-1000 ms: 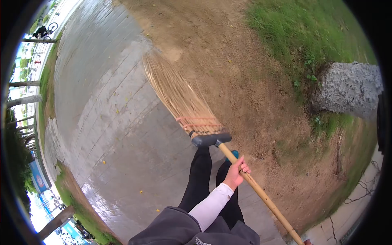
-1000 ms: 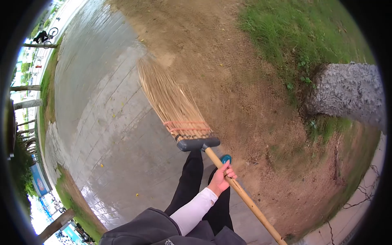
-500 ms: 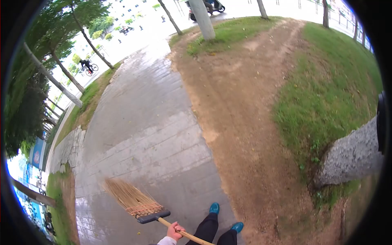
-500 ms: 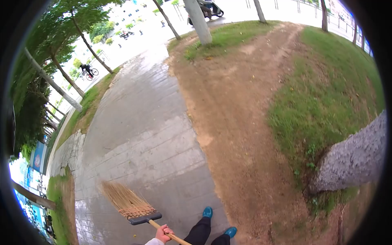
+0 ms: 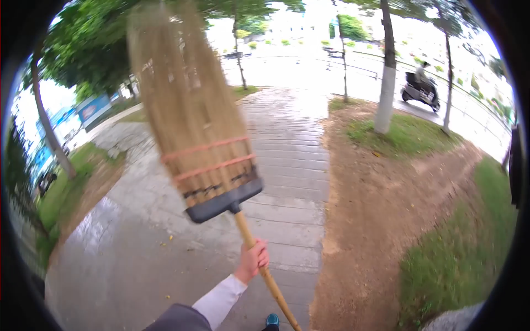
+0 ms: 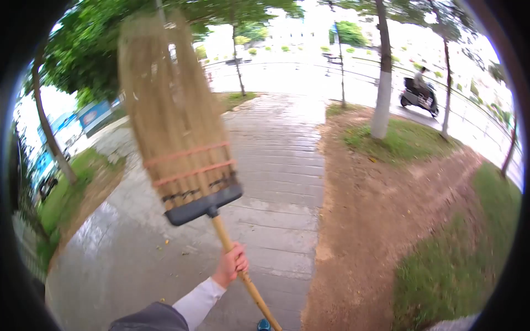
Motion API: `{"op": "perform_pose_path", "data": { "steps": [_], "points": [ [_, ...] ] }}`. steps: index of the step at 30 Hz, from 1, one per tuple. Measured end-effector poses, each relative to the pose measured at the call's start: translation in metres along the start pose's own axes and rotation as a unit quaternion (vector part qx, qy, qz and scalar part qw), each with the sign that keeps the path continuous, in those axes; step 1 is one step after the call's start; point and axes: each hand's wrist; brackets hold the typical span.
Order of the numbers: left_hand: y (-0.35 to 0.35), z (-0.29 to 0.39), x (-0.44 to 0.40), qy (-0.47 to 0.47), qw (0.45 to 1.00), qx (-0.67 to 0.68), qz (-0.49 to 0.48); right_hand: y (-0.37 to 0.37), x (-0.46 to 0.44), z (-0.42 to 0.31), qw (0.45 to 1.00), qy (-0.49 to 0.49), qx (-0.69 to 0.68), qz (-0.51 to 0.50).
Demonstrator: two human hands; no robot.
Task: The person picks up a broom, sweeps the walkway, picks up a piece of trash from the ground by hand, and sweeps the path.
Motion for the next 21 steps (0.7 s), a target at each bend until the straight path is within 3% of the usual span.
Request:
{"op": "perform_pose_path", "data": {
  "steps": [1,2,3,4,8,9,10,13,16,18,21],
  "points": [
    [0.0,0.017,-0.025,0.034,0.999,-0.016,0.011,0.007,-0.061,0.01,0.978,-0.058,-0.2,-0.029],
    [-0.004,0.032,-0.049,0.066,0.996,-0.054,0.005,-0.014,-0.046,-0.13,0.956,-0.227,0.184,-0.021],
    [-0.014,0.046,-0.074,0.097,0.991,-0.095,0.009,-0.017,-0.032,-0.231,0.959,-0.219,0.178,0.022],
    [-0.021,0.058,-0.091,0.122,0.983,-0.137,0.004,-0.022,-0.024,-0.303,0.937,-0.323,0.12,0.053],
    [-0.036,0.083,-0.104,0.14,0.954,-0.262,0.046,-0.018,-0.019,-0.495,0.886,-0.457,-0.078,0.032],
    [-0.042,0.076,-0.102,0.207,0.922,-0.324,0.045,-0.01,-0.011,-0.526,0.877,-0.459,-0.143,0.006],
    [-0.05,0.069,-0.1,0.271,0.88,-0.387,0.042,-0.001,-0.007,-0.549,0.862,-0.46,-0.211,-0.021],
    [-0.066,0.036,-0.077,0.262,0.873,-0.411,0.02,0.023,-0.02,-0.573,0.853,-0.455,-0.238,-0.097],
    [-0.083,-0.009,-0.053,0.202,0.848,-0.488,0.053,0.048,-0.018,-0.564,0.853,-0.257,-0.454,0.002],
    [-0.089,-0.025,-0.04,0.122,0.859,-0.497,0.017,0.048,-0.03,-0.536,0.854,-0.197,-0.481,0.036],
    [-0.093,-0.017,-0.028,0.108,0.857,-0.501,-0.04,0.036,-0.064,-0.506,0.839,-0.119,-0.521,0.106]
  ]
}}
Point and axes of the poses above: each hand's wrist, its own x-axis away from the middle knuckle, its own y-axis out of the palm, z = x × y, and after that the axes turned 4 degrees about z, right-handed
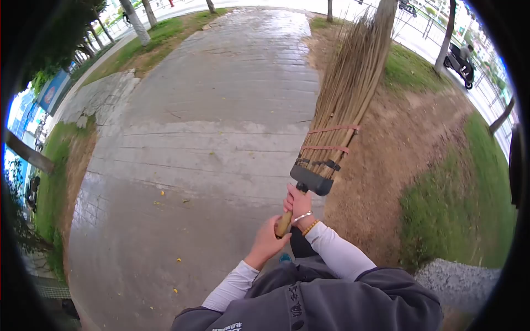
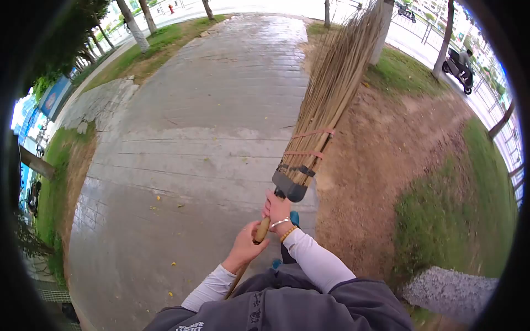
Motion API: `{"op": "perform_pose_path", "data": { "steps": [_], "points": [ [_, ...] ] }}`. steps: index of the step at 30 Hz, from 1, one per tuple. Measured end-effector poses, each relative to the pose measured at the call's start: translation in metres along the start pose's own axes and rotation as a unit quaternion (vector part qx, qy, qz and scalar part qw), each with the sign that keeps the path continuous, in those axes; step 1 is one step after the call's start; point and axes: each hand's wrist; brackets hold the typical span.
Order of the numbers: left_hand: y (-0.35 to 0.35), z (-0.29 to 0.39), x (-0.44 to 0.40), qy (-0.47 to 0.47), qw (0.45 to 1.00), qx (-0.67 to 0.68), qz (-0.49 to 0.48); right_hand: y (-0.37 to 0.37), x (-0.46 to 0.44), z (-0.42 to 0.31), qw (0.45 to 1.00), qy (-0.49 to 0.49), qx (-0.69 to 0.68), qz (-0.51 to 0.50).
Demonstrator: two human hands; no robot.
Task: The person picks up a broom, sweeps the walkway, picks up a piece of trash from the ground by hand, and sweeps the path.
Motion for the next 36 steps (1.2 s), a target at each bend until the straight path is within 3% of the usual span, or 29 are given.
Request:
{"op": "perform_pose_path", "data": {
  "steps": [4,6,8,9,12,13,15,16,19,21,25,28,33,36],
  "points": [
    [-0.045,-0.031,0.019,-0.031,0.949,-0.293,-0.115,-0.048,-0.091,0.02,0.992,0.065,-0.015,0.103],
    [-0.058,-0.077,0.037,-0.137,0.919,-0.303,-0.21,-0.066,-0.136,0.022,0.985,0.078,-0.012,0.155],
    [-0.059,-0.136,0.06,-0.29,0.915,-0.139,-0.245,-0.084,-0.182,0.032,0.973,0.101,-0.005,0.207],
    [-0.057,-0.147,0.065,-0.339,0.89,-0.129,-0.276,-0.09,-0.208,0.037,0.96,0.124,0.009,0.253],
    [-0.047,-0.092,0.001,-0.492,0.769,-0.202,-0.355,-0.109,-0.273,0.041,0.934,0.176,0.014,0.31],
    [-0.044,-0.062,-0.023,-0.499,0.763,-0.195,-0.36,-0.115,-0.296,0.042,0.931,0.183,0.022,0.317],
    [-0.04,-0.024,-0.061,-0.38,0.858,-0.289,-0.189,-0.123,-0.342,0.055,0.897,0.255,0.078,0.354],
    [-0.036,-0.018,-0.074,-0.362,0.869,-0.303,-0.15,-0.122,-0.364,0.069,0.887,0.273,0.087,0.362],
    [-0.025,-0.04,-0.065,-0.434,0.843,-0.268,-0.172,-0.098,-0.393,0.118,0.866,0.345,0.146,0.331],
    [-0.026,-0.055,-0.05,-0.485,0.815,-0.245,-0.201,-0.068,-0.38,0.136,0.891,0.355,0.114,0.259],
    [-0.043,-0.074,-0.024,-0.555,0.765,-0.212,-0.248,-0.005,-0.33,0.108,0.903,0.382,0.115,0.159],
    [-0.069,-0.098,-0.009,-0.576,0.744,-0.199,-0.272,0.007,-0.309,0.096,0.904,0.387,0.112,0.145],
    [-0.112,-0.144,-0.008,-0.554,0.759,-0.201,-0.276,-0.014,-0.346,0.117,0.853,0.394,0.126,0.319],
    [-0.112,-0.108,-0.131,-0.596,0.717,-0.221,-0.287,-0.009,-0.4,0.148,0.834,0.429,0.123,0.325]
  ]
}}
Point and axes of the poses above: each hand's wrist, its own x-axis away from the middle knuckle, its own y-axis out of the palm, z = x × y, and after that the axes turned 4 degrees about z, right-handed
